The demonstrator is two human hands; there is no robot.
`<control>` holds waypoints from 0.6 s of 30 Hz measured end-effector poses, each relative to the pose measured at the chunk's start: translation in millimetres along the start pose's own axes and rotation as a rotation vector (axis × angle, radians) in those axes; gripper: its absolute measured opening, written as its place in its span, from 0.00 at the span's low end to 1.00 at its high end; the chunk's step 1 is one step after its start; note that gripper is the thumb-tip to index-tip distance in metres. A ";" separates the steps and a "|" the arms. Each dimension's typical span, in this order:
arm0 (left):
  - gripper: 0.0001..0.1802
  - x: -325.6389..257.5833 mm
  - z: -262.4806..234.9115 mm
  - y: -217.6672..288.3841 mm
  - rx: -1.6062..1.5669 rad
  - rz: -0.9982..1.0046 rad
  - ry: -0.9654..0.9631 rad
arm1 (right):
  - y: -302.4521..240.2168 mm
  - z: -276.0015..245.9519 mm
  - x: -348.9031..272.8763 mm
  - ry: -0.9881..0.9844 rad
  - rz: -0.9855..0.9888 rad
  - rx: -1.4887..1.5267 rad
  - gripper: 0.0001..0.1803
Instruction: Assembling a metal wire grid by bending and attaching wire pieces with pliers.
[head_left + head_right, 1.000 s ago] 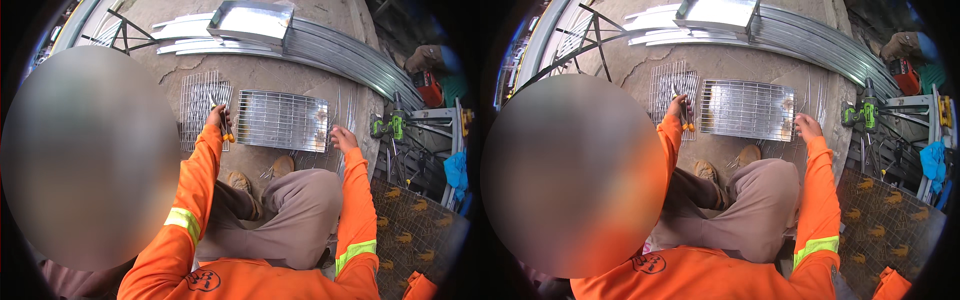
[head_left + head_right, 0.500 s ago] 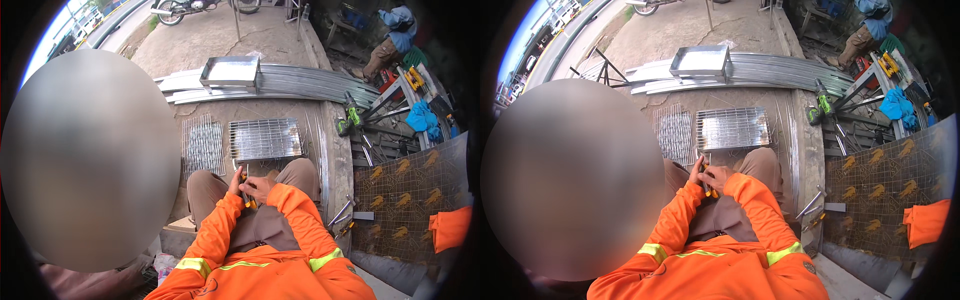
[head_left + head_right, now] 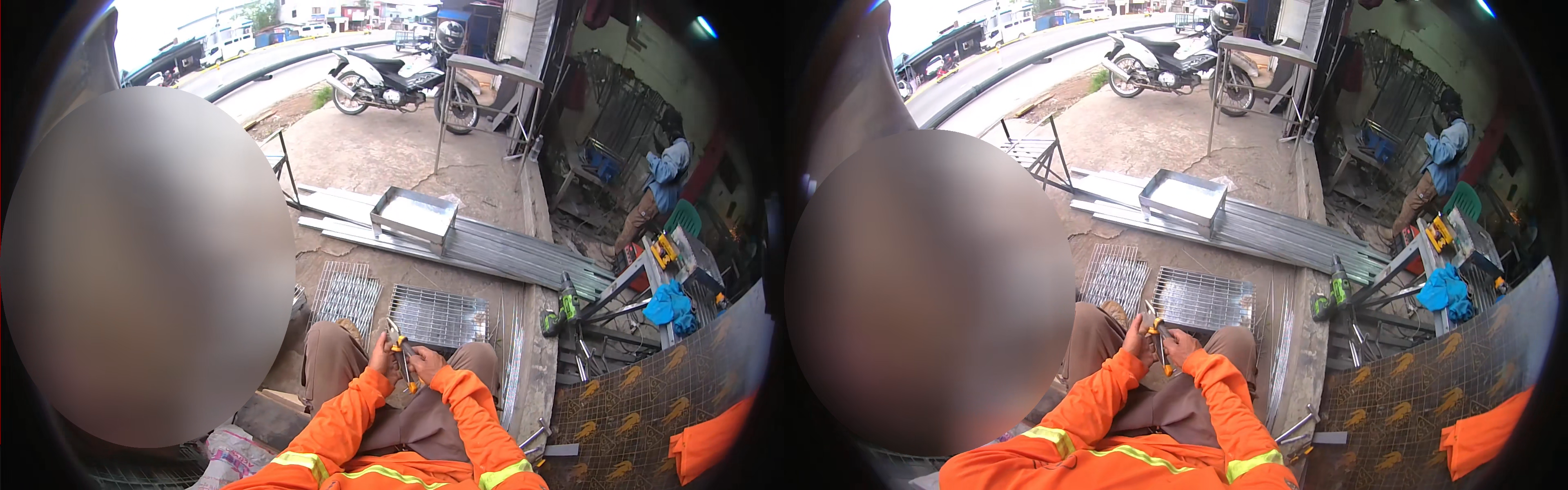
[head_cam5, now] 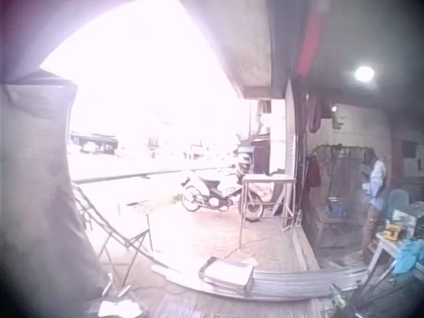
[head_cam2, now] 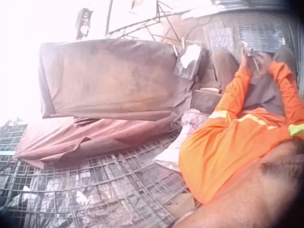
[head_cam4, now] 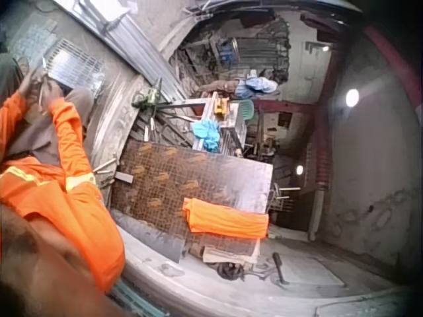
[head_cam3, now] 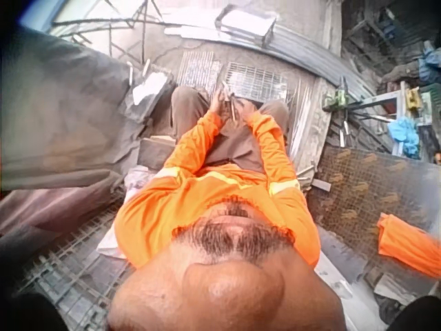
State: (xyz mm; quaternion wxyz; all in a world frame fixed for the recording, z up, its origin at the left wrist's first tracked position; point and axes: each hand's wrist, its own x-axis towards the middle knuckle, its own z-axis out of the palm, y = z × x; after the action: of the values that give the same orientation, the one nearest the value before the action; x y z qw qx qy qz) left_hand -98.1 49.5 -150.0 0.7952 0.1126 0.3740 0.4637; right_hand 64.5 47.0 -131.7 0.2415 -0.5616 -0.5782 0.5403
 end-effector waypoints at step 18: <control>0.20 34.4 15.1 -11.1 0.050 -0.199 0.040 | -26.3 -71.3 -71.8 0.162 0.015 0.593 0.16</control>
State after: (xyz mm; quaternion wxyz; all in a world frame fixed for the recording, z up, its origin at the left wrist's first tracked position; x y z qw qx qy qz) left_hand -70.3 74.3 -162.2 0.8266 0.0855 0.4108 0.3752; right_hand 135.6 12.5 -63.3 0.4364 -0.5119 -0.3700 0.6408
